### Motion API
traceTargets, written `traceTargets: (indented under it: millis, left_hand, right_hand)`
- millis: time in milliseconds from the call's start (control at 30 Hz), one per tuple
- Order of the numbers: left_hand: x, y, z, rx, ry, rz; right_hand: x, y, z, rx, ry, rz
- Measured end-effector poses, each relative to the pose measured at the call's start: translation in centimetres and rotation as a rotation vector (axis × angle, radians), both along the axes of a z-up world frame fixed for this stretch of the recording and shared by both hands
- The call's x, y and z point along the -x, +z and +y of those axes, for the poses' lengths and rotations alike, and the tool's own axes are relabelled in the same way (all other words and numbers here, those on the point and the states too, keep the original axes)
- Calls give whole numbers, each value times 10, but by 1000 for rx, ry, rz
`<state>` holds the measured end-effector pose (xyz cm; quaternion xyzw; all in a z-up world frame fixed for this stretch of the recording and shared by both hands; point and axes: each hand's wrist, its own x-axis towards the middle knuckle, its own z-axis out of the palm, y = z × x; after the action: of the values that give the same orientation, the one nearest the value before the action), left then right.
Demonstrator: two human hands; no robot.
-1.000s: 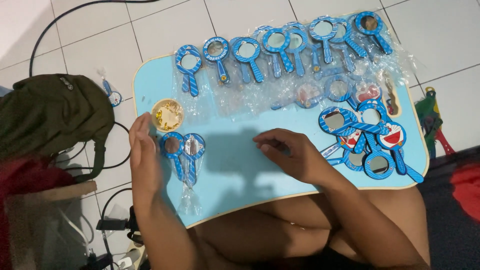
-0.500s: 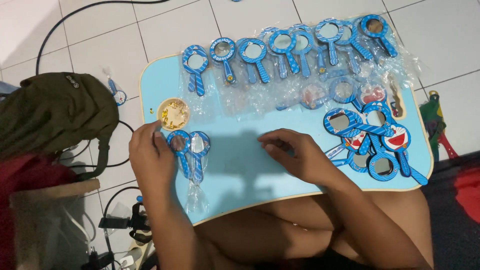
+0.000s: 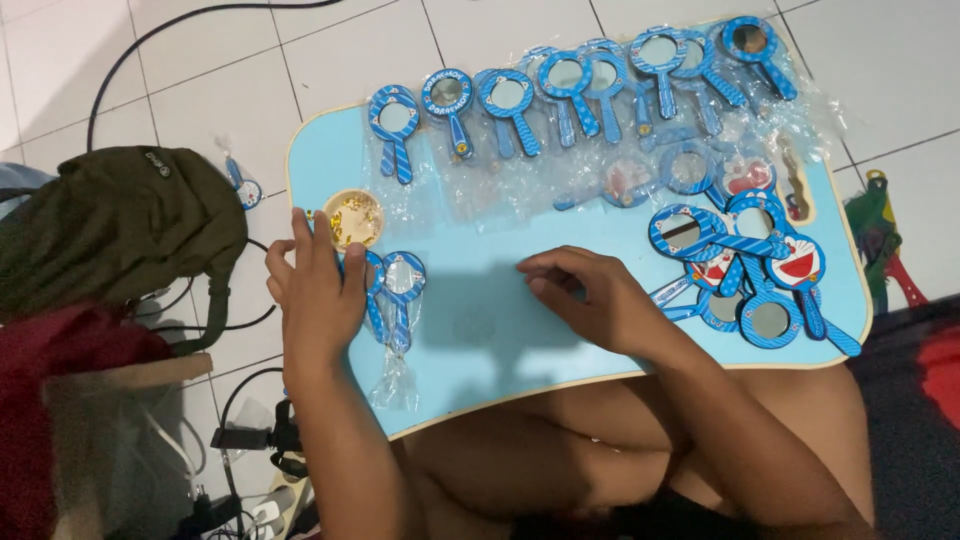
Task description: The person places small handheld mirrors into individual plastic bags and then places the bagged mirrors onto a table.
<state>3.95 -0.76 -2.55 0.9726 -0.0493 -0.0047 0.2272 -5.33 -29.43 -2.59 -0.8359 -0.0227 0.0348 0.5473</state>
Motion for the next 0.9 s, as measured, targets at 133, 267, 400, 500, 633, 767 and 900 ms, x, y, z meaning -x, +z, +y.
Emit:
traceTargets:
  millis: [133,267,400,500,633,767,900]
  left_hand:
    - [0,-1,1,-45,-19,-11]
    - [0,2,-3,-82,15,-57]
    - [-3,-19,9,-72,85,-211]
    - [-15,-51,30,-48,77,-351]
    - [-10,-39,25,50,155,-383]
    - [6,-22,13,195,110,-501]
    - [51,33,-30,415,-123,-388]
  right_hand:
    - [1,-8,1,-13,1,-32]
    - [1,-8,0,-20,-4,-34]
    - [1,-8,0,-26,-7,-35]
    - [1,-9,-1,-25,0,-35]
    - [0,-9,2,-13,-30,-102]
    - [0,-13,6,89,-89,-329]
    - [2,-25,8,307,-22,-610]
